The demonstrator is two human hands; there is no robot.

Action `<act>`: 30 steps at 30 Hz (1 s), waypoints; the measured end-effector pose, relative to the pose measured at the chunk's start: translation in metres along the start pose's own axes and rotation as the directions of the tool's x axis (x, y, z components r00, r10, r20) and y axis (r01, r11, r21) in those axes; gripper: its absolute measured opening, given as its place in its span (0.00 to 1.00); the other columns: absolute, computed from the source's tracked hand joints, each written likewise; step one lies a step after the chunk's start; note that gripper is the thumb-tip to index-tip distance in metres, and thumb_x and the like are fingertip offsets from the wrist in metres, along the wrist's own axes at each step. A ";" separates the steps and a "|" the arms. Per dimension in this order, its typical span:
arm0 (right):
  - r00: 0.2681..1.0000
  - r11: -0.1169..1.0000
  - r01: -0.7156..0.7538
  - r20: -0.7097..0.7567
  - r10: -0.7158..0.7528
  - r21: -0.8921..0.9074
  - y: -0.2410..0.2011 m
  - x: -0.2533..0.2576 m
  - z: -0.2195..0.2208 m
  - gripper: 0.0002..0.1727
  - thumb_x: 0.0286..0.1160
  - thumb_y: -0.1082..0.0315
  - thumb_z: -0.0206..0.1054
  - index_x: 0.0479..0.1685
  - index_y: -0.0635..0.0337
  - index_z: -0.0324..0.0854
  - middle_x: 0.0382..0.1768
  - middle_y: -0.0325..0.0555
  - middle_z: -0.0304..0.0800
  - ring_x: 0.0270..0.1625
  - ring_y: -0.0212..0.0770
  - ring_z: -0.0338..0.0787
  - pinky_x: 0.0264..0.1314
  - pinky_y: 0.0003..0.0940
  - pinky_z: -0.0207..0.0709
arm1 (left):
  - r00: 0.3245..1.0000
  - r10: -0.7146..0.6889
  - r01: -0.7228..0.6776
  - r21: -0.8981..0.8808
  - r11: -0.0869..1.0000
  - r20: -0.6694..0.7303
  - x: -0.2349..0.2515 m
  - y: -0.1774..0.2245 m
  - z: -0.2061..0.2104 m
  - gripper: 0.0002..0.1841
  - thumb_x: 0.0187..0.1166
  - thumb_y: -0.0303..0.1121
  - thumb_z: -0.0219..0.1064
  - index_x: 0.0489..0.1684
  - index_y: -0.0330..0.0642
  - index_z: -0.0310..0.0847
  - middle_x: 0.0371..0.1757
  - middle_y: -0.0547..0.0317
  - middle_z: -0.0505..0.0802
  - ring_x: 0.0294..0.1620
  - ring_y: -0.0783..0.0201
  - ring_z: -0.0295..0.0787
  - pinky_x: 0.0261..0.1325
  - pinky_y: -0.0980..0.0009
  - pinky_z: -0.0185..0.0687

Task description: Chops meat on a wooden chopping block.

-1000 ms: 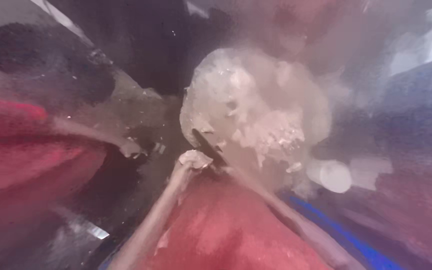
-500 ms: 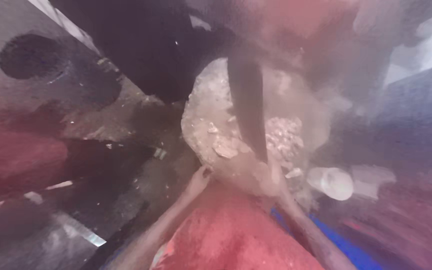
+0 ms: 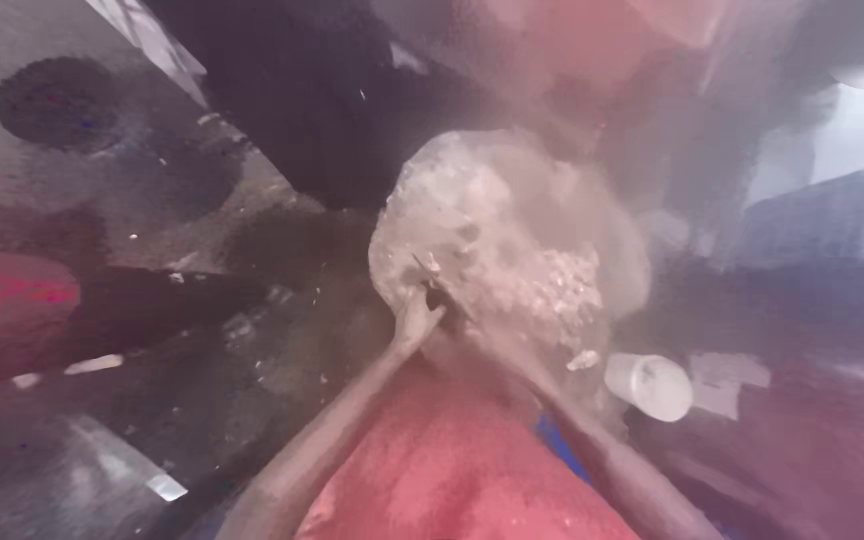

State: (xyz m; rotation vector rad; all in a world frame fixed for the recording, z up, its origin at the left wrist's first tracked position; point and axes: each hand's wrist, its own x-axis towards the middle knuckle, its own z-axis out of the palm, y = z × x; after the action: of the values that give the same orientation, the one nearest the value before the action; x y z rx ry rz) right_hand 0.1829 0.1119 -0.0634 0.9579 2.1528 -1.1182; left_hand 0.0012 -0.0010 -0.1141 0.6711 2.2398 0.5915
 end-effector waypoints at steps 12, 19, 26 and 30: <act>0.999 0.700 0.001 -0.031 0.030 0.714 0.019 0.006 0.040 0.26 0.94 0.49 0.46 0.61 0.62 0.80 0.33 0.42 0.85 0.32 0.33 0.84 0.39 0.34 0.83 | 0.944 0.231 -0.229 -0.036 0.973 0.233 -0.002 -0.016 0.003 0.32 0.77 0.48 0.71 0.82 0.49 0.72 0.63 0.48 0.91 0.61 0.51 0.90 0.68 0.46 0.83; 0.958 0.875 0.108 -0.285 0.036 0.471 0.011 -0.021 0.041 0.25 0.89 0.52 0.56 0.70 0.64 0.78 0.46 0.52 0.90 0.46 0.42 0.90 0.56 0.44 0.85 | 0.867 0.294 -0.237 -0.185 0.954 0.403 -0.032 -0.044 -0.010 0.19 0.78 0.42 0.72 0.59 0.38 0.82 0.56 0.44 0.89 0.56 0.52 0.88 0.65 0.49 0.83; 0.912 0.854 0.309 -0.385 -0.141 0.419 -0.046 -0.068 -0.027 0.22 0.80 0.56 0.65 0.65 0.63 0.79 0.41 0.43 0.88 0.38 0.29 0.86 0.45 0.29 0.84 | 0.978 0.099 -0.038 -0.305 0.952 0.186 -0.032 -0.092 -0.065 0.16 0.79 0.35 0.71 0.60 0.39 0.79 0.49 0.49 0.89 0.49 0.60 0.87 0.57 0.58 0.84; 0.987 0.950 0.112 -0.141 -0.074 0.290 -0.008 -0.025 0.012 0.24 0.88 0.52 0.59 0.71 0.60 0.80 0.55 0.55 0.90 0.56 0.46 0.90 0.66 0.48 0.81 | 0.974 0.111 -0.040 -0.334 0.942 0.198 -0.026 -0.100 -0.069 0.17 0.77 0.36 0.72 0.58 0.39 0.79 0.46 0.51 0.89 0.46 0.62 0.87 0.54 0.60 0.85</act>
State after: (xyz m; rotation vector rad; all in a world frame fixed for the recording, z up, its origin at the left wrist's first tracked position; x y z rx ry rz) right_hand 0.1933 0.0905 -0.0482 1.0932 2.1898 -1.4965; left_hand -0.0627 -0.1075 -0.1149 0.6191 1.8645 0.8656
